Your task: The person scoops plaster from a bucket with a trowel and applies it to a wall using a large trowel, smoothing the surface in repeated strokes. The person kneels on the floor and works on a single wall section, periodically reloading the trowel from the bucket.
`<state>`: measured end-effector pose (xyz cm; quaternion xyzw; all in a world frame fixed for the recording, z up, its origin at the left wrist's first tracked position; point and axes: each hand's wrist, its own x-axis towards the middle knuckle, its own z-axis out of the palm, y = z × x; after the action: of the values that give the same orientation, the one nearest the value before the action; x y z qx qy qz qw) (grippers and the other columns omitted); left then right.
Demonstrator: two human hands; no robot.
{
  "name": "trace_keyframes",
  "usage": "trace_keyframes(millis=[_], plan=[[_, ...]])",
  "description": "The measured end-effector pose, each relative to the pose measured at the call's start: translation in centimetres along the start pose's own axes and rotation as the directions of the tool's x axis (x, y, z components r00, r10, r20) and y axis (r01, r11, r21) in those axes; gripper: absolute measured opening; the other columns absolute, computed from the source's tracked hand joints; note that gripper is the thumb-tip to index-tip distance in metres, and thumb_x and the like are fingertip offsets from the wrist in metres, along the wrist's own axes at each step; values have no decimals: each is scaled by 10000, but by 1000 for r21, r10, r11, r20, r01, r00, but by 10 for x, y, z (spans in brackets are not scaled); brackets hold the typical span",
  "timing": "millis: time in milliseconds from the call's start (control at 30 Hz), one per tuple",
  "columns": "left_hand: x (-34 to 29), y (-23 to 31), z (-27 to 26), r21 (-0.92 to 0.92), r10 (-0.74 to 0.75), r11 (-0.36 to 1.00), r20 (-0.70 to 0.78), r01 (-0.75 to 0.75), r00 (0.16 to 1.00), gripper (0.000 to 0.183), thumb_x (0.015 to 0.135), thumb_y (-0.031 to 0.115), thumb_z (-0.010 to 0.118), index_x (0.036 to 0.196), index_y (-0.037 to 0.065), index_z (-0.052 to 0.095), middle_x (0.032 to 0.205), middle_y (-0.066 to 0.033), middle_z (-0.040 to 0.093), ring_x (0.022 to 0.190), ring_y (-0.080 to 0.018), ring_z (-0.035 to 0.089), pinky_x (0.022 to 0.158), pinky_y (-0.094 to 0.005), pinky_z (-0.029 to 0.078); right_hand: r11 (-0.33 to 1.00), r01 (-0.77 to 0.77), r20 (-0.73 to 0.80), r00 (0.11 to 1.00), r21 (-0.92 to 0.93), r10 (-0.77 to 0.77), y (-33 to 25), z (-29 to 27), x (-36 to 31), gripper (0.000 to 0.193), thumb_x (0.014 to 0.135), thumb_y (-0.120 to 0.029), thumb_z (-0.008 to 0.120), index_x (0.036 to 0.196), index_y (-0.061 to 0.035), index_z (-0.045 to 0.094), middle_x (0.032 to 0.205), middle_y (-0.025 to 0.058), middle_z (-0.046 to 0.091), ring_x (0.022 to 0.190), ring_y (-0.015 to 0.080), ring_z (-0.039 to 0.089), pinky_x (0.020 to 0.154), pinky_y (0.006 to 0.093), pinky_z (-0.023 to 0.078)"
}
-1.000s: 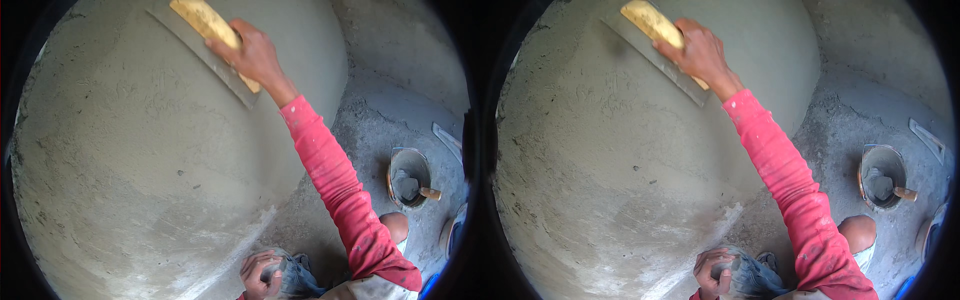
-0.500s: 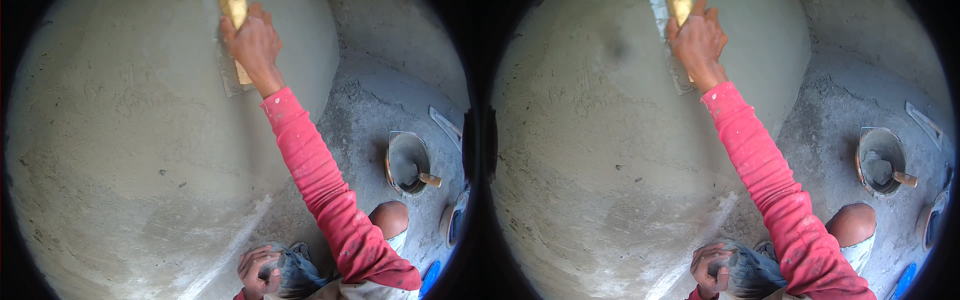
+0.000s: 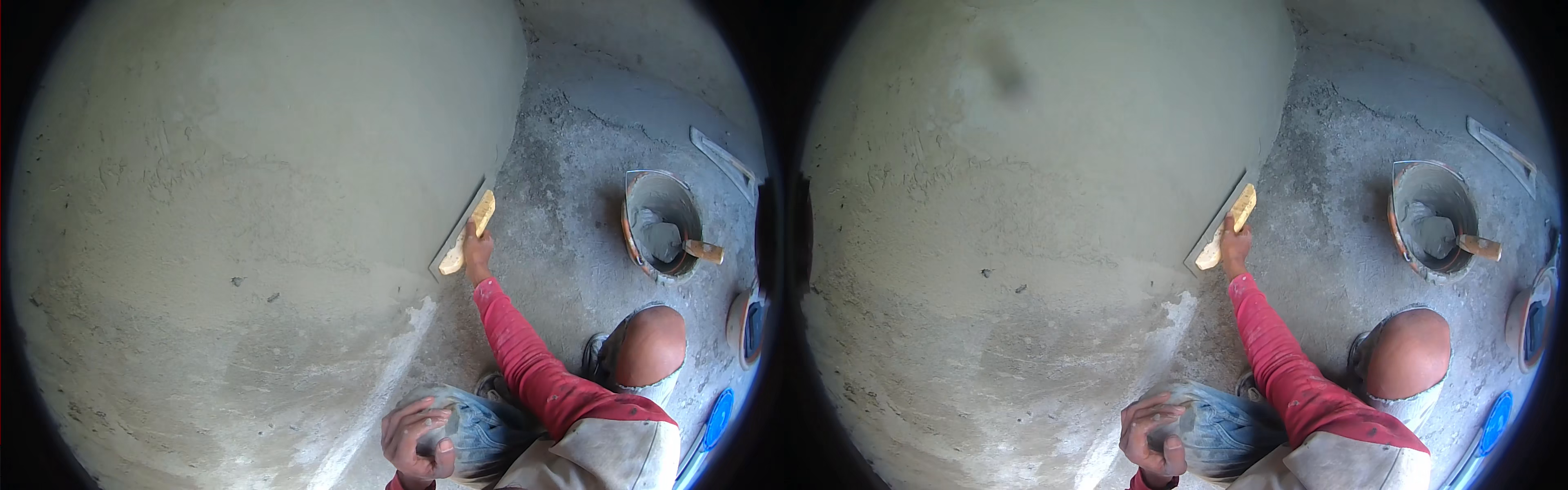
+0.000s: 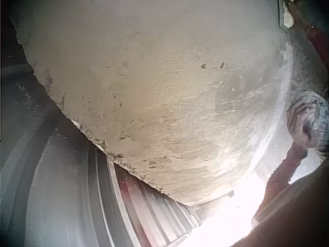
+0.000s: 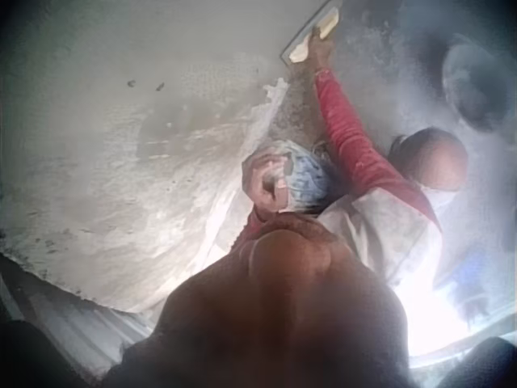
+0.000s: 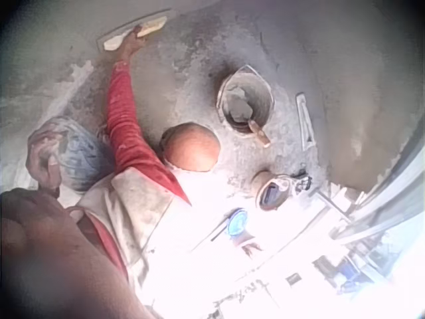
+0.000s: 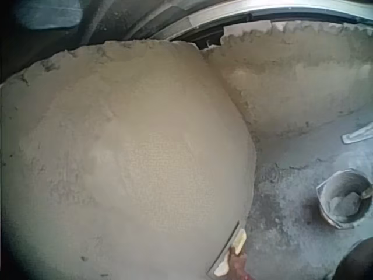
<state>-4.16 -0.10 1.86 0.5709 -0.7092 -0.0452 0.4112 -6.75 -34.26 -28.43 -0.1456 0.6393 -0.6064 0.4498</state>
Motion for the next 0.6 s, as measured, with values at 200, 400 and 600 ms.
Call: trace_keyframes(millis=[200,400,600], plan=[[-5,3,-2,-14,-20,1000,-53,19,998,289,909,343,623,869,57,604,804,-80,750,914,-314,721,842,-379,487,873,218,186,927,437,-325,-253,33,-3,526,974,-462,649,1030,60,676,823,61,642,712,118,581,638,311,485],[-3,-13,-1,-46,-7,999,-4,7,1000,255,890,327,656,892,73,624,824,-53,755,919,-290,728,847,-365,484,545,586,337,433,599,-836,-442,51,-168,517,904,-429,714,873,78,621,694,204,653,634,238,644,615,407,513],[-3,-8,-11,-52,-32,998,-23,30,999,220,870,298,676,898,82,648,839,-39,762,929,-278,733,854,-363,487,221,885,186,156,409,-970,-351,35,-153,457,863,-393,781,987,8,599,940,144,640,757,296,643,630,411,529]])
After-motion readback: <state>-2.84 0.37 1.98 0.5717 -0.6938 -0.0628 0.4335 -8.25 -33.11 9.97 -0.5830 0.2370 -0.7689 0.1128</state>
